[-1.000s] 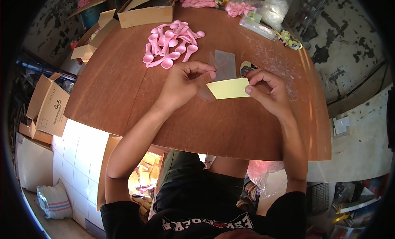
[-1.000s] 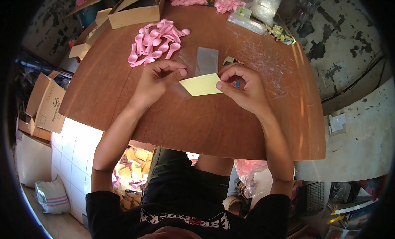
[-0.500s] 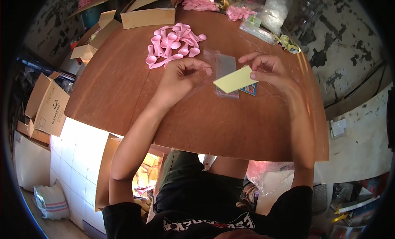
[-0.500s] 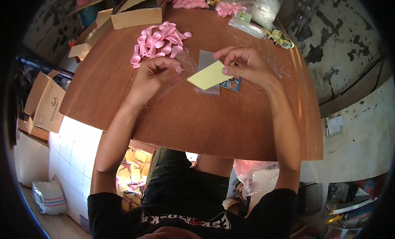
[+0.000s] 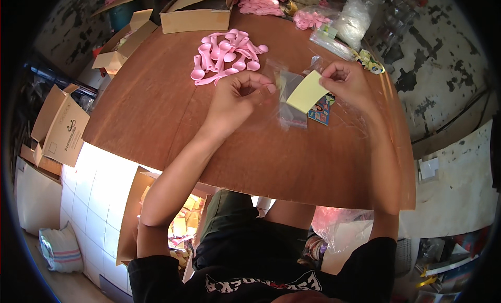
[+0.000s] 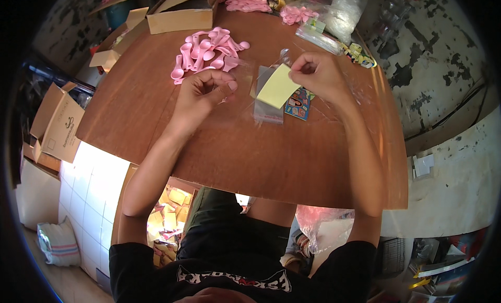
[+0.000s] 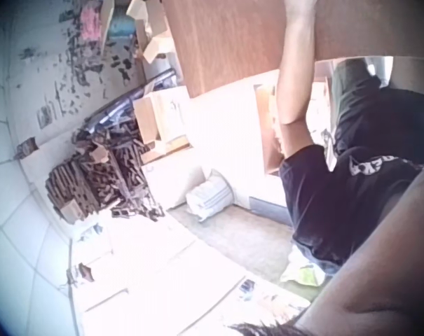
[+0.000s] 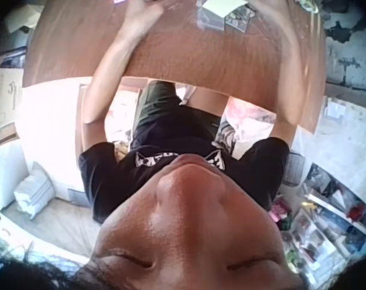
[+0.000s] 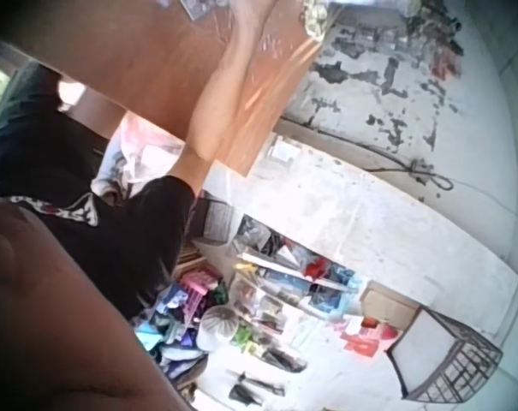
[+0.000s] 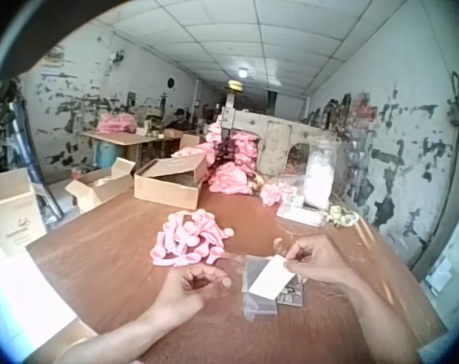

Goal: The person repeatedly places a yellow sticky note and a pink plastic spoon into small clear plastic bags on a wooden table. The person seals each bag and sets it aside, continuing the same sequence throughout the clip.

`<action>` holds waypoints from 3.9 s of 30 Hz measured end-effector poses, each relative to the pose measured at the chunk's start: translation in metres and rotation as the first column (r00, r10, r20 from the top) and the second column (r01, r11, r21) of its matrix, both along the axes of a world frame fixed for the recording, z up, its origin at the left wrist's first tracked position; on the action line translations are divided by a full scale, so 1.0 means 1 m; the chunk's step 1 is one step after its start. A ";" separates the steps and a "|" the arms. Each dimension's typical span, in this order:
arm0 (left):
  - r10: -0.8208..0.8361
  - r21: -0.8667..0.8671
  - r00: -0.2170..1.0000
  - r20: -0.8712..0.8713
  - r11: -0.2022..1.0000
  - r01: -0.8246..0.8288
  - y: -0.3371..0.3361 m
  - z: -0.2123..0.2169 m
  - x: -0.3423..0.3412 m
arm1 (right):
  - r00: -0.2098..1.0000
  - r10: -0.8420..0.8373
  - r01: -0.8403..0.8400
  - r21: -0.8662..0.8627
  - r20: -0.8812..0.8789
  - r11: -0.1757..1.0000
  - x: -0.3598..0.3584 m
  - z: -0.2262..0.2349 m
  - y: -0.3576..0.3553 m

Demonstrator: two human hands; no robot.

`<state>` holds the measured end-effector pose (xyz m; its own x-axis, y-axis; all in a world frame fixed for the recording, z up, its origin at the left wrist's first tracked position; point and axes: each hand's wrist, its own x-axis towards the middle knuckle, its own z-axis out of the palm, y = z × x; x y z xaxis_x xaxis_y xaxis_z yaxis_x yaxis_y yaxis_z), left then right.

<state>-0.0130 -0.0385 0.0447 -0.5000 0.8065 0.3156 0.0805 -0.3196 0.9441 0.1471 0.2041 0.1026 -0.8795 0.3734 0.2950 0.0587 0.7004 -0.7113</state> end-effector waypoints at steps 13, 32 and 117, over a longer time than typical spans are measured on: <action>0.145 0.093 0.963 0.226 0.981 -0.169 -0.004 0.004 -0.005 | 0.985 0.091 0.066 0.808 -0.147 0.586 0.003 -0.035 -0.049; -0.154 -0.154 0.988 0.023 0.976 0.156 -0.001 -0.005 0.014 | 0.899 -0.301 0.229 -0.246 -0.317 0.942 0.071 0.030 -0.097; -0.283 -0.105 0.938 -0.198 0.958 0.267 -0.010 0.023 0.048 | 0.939 0.245 -0.211 0.159 -0.243 0.964 0.054 -0.010 -0.107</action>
<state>0.0349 -0.0490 0.0675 -0.1842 0.9285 0.3224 0.1975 -0.2863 0.9375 0.2012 0.0970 0.0922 -0.8238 0.1154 0.5550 -0.2870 0.7594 -0.5839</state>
